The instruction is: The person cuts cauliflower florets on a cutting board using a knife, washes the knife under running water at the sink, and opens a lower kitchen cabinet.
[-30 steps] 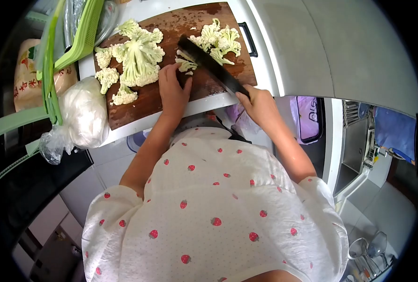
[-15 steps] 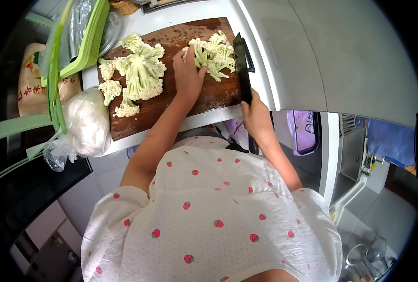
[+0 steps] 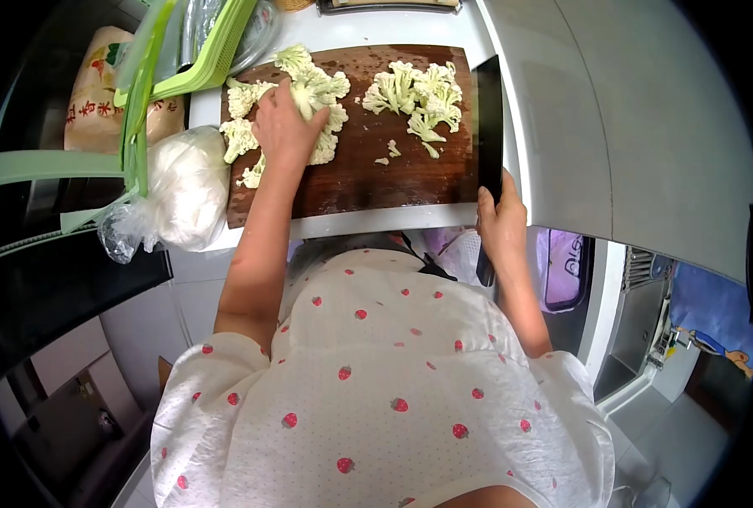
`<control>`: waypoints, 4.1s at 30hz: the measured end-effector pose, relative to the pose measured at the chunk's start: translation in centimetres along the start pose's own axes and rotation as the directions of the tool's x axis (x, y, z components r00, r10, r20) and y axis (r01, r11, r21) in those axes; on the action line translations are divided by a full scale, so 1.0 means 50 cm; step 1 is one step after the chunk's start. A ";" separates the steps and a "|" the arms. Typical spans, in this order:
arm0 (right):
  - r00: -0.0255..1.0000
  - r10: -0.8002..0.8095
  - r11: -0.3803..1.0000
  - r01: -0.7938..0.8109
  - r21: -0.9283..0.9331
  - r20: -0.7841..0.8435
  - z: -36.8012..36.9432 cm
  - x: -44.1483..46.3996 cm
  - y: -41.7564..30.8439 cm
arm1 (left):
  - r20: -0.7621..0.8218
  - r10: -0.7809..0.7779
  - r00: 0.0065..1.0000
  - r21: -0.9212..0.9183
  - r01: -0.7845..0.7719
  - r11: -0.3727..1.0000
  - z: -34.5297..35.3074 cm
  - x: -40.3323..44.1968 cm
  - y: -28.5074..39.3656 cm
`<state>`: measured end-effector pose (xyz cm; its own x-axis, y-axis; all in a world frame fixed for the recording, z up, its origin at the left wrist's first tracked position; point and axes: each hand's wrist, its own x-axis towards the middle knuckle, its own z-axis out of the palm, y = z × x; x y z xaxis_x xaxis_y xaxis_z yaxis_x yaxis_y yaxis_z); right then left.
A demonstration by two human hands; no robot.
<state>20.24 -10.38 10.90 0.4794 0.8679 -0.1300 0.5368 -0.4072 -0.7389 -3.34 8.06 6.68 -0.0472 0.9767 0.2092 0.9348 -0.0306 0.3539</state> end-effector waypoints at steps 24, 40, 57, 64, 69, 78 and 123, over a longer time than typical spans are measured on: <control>0.950 -0.154 0.972 0.194 -0.130 0.271 0.028 -0.046 -0.029 | 0.046 0.254 0.966 -0.350 -0.223 0.910 -0.011 -0.147 0.005; 0.870 -0.353 0.739 0.486 -0.468 0.345 0.010 -0.087 -0.075 | -0.095 0.348 0.932 -0.557 -0.340 0.758 0.004 -0.121 0.007; 0.904 -0.205 0.724 0.398 -0.564 0.375 0.037 -0.089 -0.126 | 0.003 0.331 0.944 -0.692 -0.236 0.682 0.012 -0.104 0.005; 0.876 -0.314 0.744 0.466 -0.478 0.367 0.090 -0.032 -0.154 | -0.049 0.454 0.890 -0.431 -0.429 0.794 0.026 -0.108 -0.012; 0.875 -0.242 0.745 0.445 -0.497 0.420 0.057 -0.026 -0.180 | 0.044 0.392 0.919 -0.396 -0.345 0.851 0.020 -0.105 -0.013; 0.894 -0.251 0.694 0.433 -0.575 0.371 0.148 0.049 -0.163 | 0.117 0.318 0.941 -0.446 -0.237 0.863 0.009 -0.112 -0.007; 0.866 -0.253 0.774 0.449 -0.446 0.432 0.090 0.009 -0.186 | -0.050 0.341 0.939 -0.366 -0.335 0.868 0.024 -0.108 -0.020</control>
<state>12.33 -4.93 14.73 -0.0208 0.9772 -0.2111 0.9406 -0.0525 -0.3356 -3.61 3.06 4.10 0.2567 0.8959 0.3626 0.6984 -0.4312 0.5712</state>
